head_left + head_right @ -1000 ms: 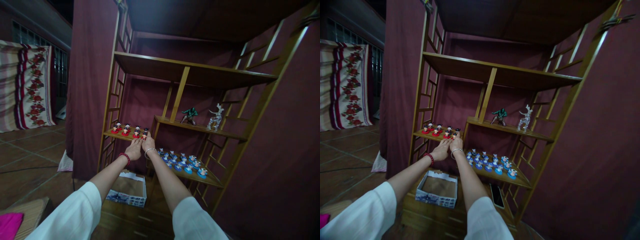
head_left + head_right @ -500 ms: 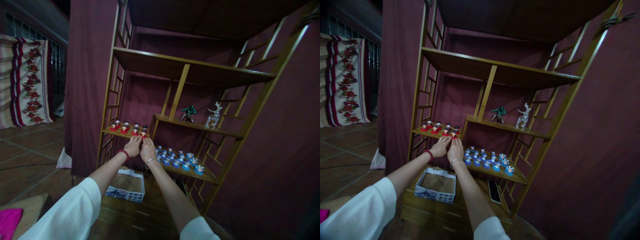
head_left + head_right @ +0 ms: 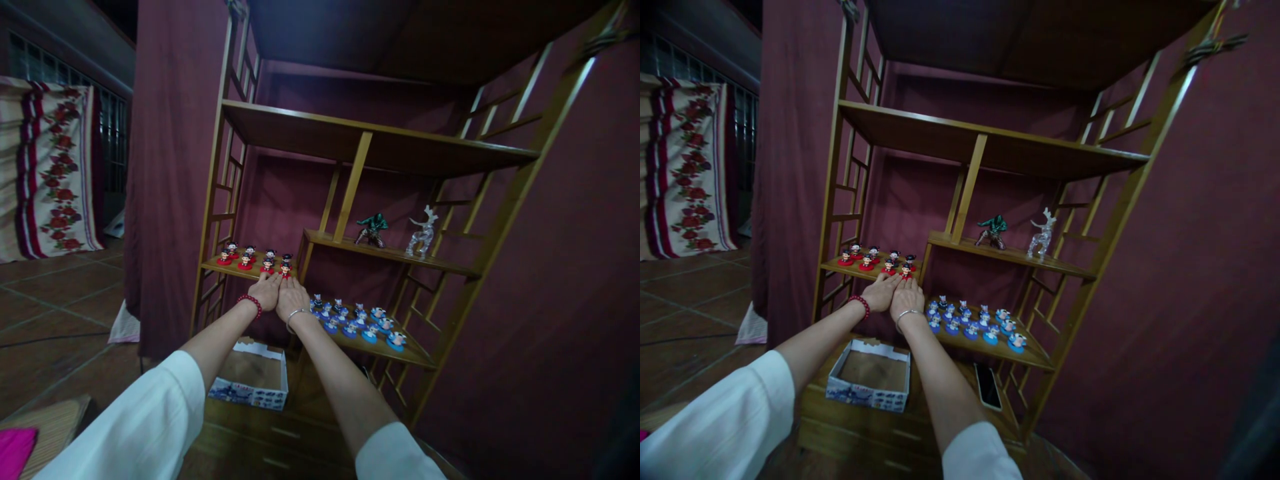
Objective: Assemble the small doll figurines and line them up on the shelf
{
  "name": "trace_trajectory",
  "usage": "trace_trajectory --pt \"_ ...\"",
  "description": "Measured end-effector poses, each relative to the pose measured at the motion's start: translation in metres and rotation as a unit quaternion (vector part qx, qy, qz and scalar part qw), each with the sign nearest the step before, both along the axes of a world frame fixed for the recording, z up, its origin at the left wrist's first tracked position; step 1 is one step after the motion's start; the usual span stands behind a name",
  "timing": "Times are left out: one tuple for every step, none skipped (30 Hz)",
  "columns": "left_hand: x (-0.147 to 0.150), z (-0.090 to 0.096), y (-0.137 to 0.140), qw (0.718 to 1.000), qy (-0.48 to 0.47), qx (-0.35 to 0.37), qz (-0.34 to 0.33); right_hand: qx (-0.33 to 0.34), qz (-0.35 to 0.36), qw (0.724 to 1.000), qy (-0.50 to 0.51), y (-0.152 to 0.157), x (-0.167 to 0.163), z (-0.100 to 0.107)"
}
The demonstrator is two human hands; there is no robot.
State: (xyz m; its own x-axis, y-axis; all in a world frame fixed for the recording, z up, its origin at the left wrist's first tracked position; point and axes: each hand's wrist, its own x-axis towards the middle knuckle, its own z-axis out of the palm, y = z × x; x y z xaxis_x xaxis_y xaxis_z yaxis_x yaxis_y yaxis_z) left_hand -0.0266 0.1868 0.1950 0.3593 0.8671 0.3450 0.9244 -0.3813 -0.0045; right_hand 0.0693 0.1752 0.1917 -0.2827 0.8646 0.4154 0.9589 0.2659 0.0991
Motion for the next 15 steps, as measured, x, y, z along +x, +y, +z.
trace_trajectory --pt "0.001 0.001 0.0 1.0 0.002 -0.001 0.001 0.001 -0.002 1.0 -0.006 0.0 0.0 0.002" --pt "0.002 0.002 0.0 1.0 0.005 -0.003 0.002 0.004 -0.004 1.0 -0.011 0.0 0.0 0.004" --pt "0.002 0.003 0.001 1.0 0.008 -0.004 0.004 0.009 -0.005 1.0 -0.016 0.0 0.001 0.005" --pt "0.003 0.004 0.001 1.0 0.011 -0.005 0.005 0.013 -0.005 1.0 -0.021 0.001 0.001 0.006" --pt "0.004 0.005 0.001 1.0 0.013 -0.006 0.007 0.015 -0.004 1.0 -0.026 0.002 0.002 0.007" --pt "0.005 0.005 0.002 1.0 0.014 -0.006 0.008 0.015 -0.002 0.999 -0.031 0.003 0.003 0.007" --pt "0.006 0.005 0.002 1.0 0.015 -0.006 0.01 0.013 0.0 0.999 -0.035 0.005 0.004 0.007" --pt "0.007 0.005 0.003 1.0 0.016 -0.006 0.012 0.011 0.002 0.999 -0.039 0.007 0.004 0.007" --pt "0.008 0.005 0.003 1.0 0.016 -0.006 0.014 0.01 0.005 0.999 -0.042 0.009 0.005 0.007" --pt "0.008 0.005 0.004 1.0 0.016 -0.006 0.016 0.01 0.005 0.999 -0.043 0.01 0.005 0.007" --pt "0.009 0.005 0.005 1.0 0.017 -0.008 0.018 0.011 0.006 0.999 -0.043 0.011 0.006 0.006" --pt "0.009 0.005 0.005 1.0 0.017 -0.009 0.019 0.012 0.006 0.999 -0.042 0.012 0.006 0.006" --pt "0.009 0.005 0.006 1.0 0.018 -0.011 0.02 0.011 0.005 0.999 -0.041 0.012 0.006 0.007" --pt "0.009 0.005 0.007 1.0 0.019 -0.013 0.021 0.009 0.004 0.999 -0.04 0.012 0.006 0.007" --pt "0.01 0.005 0.008 0.999 0.02 -0.015 0.022 0.006 0.003 0.999 -0.04 0.012 0.007 0.008"
